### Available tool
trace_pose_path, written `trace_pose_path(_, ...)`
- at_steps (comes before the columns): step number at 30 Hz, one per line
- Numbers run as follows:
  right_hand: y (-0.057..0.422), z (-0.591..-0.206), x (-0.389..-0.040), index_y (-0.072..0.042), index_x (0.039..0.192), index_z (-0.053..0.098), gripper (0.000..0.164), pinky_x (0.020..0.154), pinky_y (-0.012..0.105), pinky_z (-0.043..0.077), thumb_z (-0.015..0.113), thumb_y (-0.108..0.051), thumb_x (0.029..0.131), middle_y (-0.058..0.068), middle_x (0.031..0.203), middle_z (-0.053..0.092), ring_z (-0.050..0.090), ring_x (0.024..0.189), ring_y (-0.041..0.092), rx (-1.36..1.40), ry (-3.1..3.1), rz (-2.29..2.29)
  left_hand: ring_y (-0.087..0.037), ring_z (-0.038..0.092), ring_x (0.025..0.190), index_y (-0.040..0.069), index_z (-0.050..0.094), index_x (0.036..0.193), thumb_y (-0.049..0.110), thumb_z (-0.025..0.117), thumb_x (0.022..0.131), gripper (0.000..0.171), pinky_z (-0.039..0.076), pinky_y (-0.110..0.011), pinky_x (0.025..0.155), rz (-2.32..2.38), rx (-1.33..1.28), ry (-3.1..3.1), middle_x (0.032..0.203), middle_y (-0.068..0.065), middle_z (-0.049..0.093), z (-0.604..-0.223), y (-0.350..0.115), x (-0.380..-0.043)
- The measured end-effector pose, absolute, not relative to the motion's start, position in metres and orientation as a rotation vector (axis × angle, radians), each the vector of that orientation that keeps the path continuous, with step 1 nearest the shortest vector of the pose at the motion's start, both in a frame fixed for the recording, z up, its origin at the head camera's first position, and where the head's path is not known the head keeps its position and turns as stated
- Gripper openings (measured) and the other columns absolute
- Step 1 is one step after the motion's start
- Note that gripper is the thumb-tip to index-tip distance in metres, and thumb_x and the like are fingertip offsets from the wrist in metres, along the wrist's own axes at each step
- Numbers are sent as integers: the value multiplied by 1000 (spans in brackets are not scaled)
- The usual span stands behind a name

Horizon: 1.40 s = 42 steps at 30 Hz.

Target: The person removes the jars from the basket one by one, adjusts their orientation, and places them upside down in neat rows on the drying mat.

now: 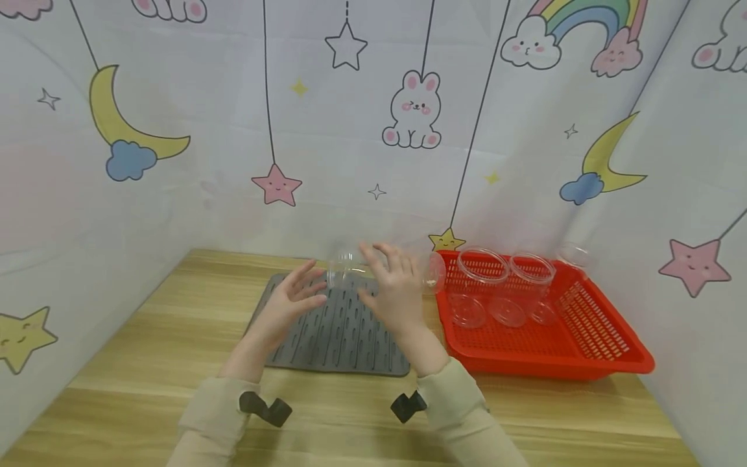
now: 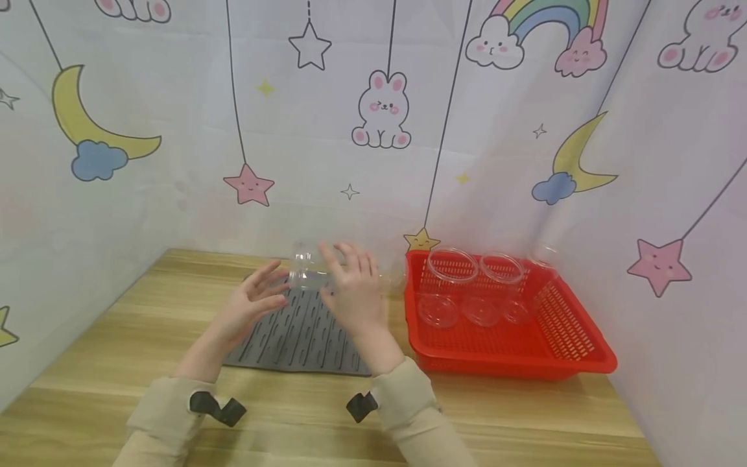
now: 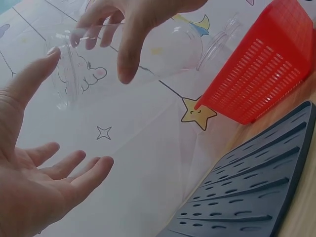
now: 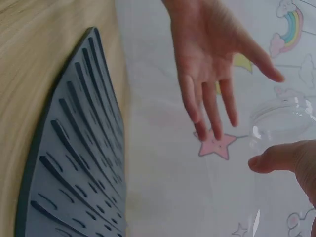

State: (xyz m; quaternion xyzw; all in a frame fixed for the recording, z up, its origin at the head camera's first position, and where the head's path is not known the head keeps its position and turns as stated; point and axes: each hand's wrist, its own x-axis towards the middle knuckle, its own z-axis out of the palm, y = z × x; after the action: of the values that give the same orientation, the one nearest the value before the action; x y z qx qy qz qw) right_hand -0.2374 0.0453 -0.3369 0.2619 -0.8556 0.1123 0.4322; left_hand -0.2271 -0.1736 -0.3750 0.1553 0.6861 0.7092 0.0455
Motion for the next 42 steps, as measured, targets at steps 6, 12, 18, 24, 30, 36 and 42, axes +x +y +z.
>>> trace_pose_path(6, 38, -354, -234, -21, 134, 58, 80, 104, 44, 47, 92, -29, 63, 5, 127, 58, 55, 119, 25, 649, -2197, 171, -44, 24, 145, 10, 9, 158, 16, 63, 94, 84, 26, -61, 117, 2141, 465, 2090, 161, -18, 19, -375, -170, -227)
trace_pose_path(12, 34, -369, -231, -22, 136, 56, 83, 106, 48, 47, 93, -28, 62, 4, 129, 58, 54, 123, 26, 682, -2225, 158, -44, 25, 144, 11, 10, 158, 14, 60, 95, 80, 29, -57, 117, 2102, 427, 2110, 161, -20, 17, -378, -167, -226)
trace_pose_path(18, 31, -379, -231, -23, 134, 58, 82, 105, 48, 47, 93, -27, 60, 5, 128, 59, 55, 123, 26, 689, -2198, 160, -43, 29, 143, 12, 14, 157, 16, 62, 95, 79, 34, -55, 114, 2065, 393, 2141, 160, -20, 19, -379, -165, -225)
trace_pose_path(24, 31, -384, -230, -20, 134, 58, 85, 105, 49, 47, 94, -23, 58, 5, 128, 59, 54, 123, 27, 704, -2191, 175, -43, 33, 142, 12, 24, 154, 18, 64, 94, 72, 42, -51, 110, 2029, 373, 2181, 158, -22, 24, -381, -164, -226)
trace_pose_path(30, 33, -386, -228, -16, 136, 55, 86, 107, 52, 45, 94, -22, 60, 8, 130, 57, 51, 126, 30, 722, -2218, 196, -42, 37, 140, 10, 26, 154, 17, 63, 94, 71, 44, -49, 110, 2038, 389, 2163, 157, -22, 25, -383, -163, -227)
trace_pose_path(36, 38, -380, -222, -14, 141, 50, 90, 112, 54, 39, 93, -31, 63, 10, 137, 54, 47, 133, 32, 773, -2261, 246, -39, 37, 141, 10, 25, 154, 18, 61, 95, 69, 45, -47, 109, 2057, 406, 2131, 158, -21, 25, -384, -164, -229)
trace_pose_path(42, 46, -372, -218, -8, 137, 53, 85, 112, 65, 31, 90, -35, 65, 12, 136, 56, 44, 136, 35, 816, -2122, 552, -39, 37, 140, 9, 24, 154, 16, 61, 96, 70, 46, -44, 108, 2093, 425, 2088, 157, -19, 27, -383, -166, -230)
